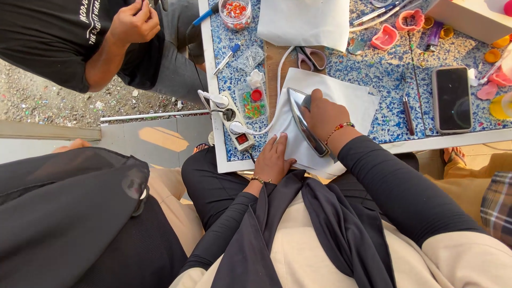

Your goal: Using an iron to melt and bond plastic sheets for recycling or craft purposes.

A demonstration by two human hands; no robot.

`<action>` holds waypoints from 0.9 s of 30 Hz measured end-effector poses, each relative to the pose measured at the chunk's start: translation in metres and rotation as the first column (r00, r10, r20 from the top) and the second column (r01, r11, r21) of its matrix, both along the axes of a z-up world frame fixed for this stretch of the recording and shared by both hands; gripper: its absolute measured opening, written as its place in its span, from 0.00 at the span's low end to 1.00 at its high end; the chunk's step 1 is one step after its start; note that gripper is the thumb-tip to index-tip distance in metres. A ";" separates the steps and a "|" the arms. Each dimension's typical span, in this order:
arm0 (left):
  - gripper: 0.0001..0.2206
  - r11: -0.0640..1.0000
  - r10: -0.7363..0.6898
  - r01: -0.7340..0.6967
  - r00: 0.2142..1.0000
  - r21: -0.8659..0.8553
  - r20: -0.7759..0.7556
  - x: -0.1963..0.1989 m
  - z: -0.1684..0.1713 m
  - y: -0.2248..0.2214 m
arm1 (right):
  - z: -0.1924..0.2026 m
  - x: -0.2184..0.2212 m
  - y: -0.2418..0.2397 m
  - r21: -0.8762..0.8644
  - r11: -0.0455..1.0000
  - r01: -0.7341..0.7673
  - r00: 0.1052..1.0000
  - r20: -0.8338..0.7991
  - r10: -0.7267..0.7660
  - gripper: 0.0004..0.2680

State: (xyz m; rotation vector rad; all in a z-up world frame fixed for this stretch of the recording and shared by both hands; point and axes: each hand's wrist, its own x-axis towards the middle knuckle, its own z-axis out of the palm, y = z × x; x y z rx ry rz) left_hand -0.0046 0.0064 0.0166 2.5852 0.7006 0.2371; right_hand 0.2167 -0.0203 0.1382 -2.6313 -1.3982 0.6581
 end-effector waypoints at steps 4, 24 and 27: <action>0.40 1.000 -0.005 0.004 1.000 -0.005 -0.013 0.001 0.004 0.003 | -0.012 0.015 0.016 0.010 0.999 0.043 0.999 -0.021 -0.043 0.16; 0.41 0.999 0.013 -0.007 0.989 0.039 -0.145 0.000 0.010 -0.005 | 0.012 -0.001 -0.032 -0.006 0.987 -0.163 0.987 0.006 0.163 0.13; 0.40 0.999 0.006 0.002 0.988 0.053 -0.153 0.000 0.012 -0.007 | 0.011 -0.013 -0.040 -0.045 0.989 -0.138 0.990 -0.020 0.137 0.14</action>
